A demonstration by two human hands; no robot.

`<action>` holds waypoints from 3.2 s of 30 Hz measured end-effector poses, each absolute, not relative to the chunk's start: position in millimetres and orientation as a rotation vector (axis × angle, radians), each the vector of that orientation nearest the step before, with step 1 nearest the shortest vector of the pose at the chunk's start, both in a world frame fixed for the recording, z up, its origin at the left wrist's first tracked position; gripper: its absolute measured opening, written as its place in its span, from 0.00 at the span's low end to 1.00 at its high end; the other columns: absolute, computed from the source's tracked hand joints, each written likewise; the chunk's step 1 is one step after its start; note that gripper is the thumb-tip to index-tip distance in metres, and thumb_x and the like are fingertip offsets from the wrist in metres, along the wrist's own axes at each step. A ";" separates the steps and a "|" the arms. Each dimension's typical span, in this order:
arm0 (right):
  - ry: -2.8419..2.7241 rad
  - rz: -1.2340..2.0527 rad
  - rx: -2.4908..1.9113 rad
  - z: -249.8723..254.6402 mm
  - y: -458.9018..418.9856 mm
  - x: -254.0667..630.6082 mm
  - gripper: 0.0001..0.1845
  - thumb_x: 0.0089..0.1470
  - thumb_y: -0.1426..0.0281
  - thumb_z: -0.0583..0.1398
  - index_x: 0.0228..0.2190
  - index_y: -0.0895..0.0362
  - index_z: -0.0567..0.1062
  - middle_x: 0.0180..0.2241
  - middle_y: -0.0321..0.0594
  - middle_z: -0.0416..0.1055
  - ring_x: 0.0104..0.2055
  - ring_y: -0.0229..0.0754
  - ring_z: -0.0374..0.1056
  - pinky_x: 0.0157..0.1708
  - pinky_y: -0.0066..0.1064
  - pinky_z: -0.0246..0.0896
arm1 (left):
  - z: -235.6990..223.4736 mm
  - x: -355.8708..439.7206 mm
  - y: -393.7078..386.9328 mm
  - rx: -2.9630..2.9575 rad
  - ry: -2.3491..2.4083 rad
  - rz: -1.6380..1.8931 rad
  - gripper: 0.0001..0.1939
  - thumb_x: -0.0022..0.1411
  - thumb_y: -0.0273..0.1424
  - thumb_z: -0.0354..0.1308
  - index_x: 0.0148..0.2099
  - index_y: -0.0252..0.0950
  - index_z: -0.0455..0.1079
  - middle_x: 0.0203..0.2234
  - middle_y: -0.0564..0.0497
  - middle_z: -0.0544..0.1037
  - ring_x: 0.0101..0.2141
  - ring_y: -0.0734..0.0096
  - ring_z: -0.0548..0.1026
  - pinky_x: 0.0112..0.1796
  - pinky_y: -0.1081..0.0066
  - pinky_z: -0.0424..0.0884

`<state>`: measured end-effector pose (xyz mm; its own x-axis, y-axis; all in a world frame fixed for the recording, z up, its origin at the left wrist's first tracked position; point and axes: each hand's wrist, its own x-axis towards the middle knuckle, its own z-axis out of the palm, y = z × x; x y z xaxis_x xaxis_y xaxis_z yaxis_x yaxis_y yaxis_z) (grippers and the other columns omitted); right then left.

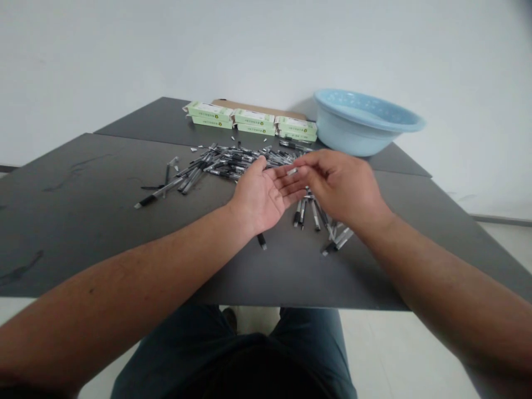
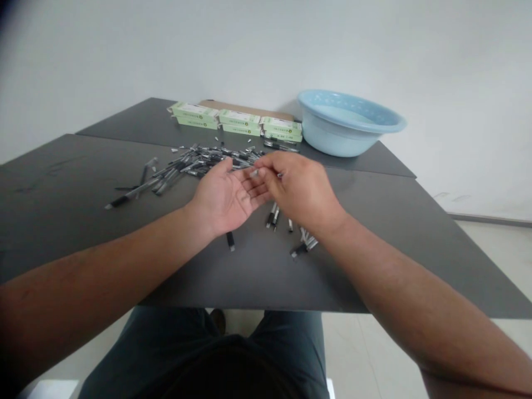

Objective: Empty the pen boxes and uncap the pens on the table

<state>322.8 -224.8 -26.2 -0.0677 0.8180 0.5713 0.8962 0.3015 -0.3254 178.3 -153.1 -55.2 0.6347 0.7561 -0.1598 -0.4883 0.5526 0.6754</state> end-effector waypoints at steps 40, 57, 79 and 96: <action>-1.903 0.090 -1.523 -62.7 -231.0 341.6 0.10 0.62 0.70 0.65 0.45 0.51 0.84 0.38 0.36 0.85 0.36 0.43 0.79 0.40 0.33 0.71 | -90.3 138.5 -123.9 2.040 0.425 0.908 0.10 0.65 0.33 0.68 0.47 0.37 0.76 0.37 0.51 0.83 0.38 0.68 0.82 0.43 0.68 0.79; -1.847 0.109 -1.420 -64.7 -243.6 337.9 0.09 0.62 0.70 0.65 0.45 0.52 0.80 0.34 0.33 0.82 0.29 0.38 0.72 0.31 0.31 0.63 | -80.1 127.6 -129.8 2.372 0.453 1.024 0.09 0.65 0.26 0.67 0.48 0.38 0.77 0.40 0.54 0.84 0.37 0.72 0.82 0.41 0.72 0.78; -1.605 0.513 -1.478 -66.6 -233.2 346.2 0.19 0.60 0.75 0.55 0.51 0.52 0.73 0.40 0.37 0.80 0.26 0.37 0.69 0.28 0.32 0.66 | -78.4 129.4 -123.5 2.533 0.482 1.015 0.15 0.69 0.30 0.62 0.56 0.41 0.82 0.42 0.49 0.85 0.48 0.60 0.81 0.55 0.61 0.75; -1.497 0.509 -1.528 -66.0 -229.6 353.0 0.14 0.66 0.70 0.59 0.48 0.52 0.83 0.38 0.39 0.81 0.27 0.36 0.69 0.24 0.30 0.64 | -76.9 137.8 -128.0 1.346 0.511 0.793 0.13 0.62 0.28 0.68 0.47 0.39 0.69 0.38 0.50 0.87 0.36 0.67 0.87 0.32 0.72 0.81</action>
<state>353.0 -229.6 -66.0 0.1787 0.9385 0.2955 0.5638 0.1484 -0.8125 137.8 -128.0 -76.9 0.6467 0.7541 0.1142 -0.2083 0.0306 0.9776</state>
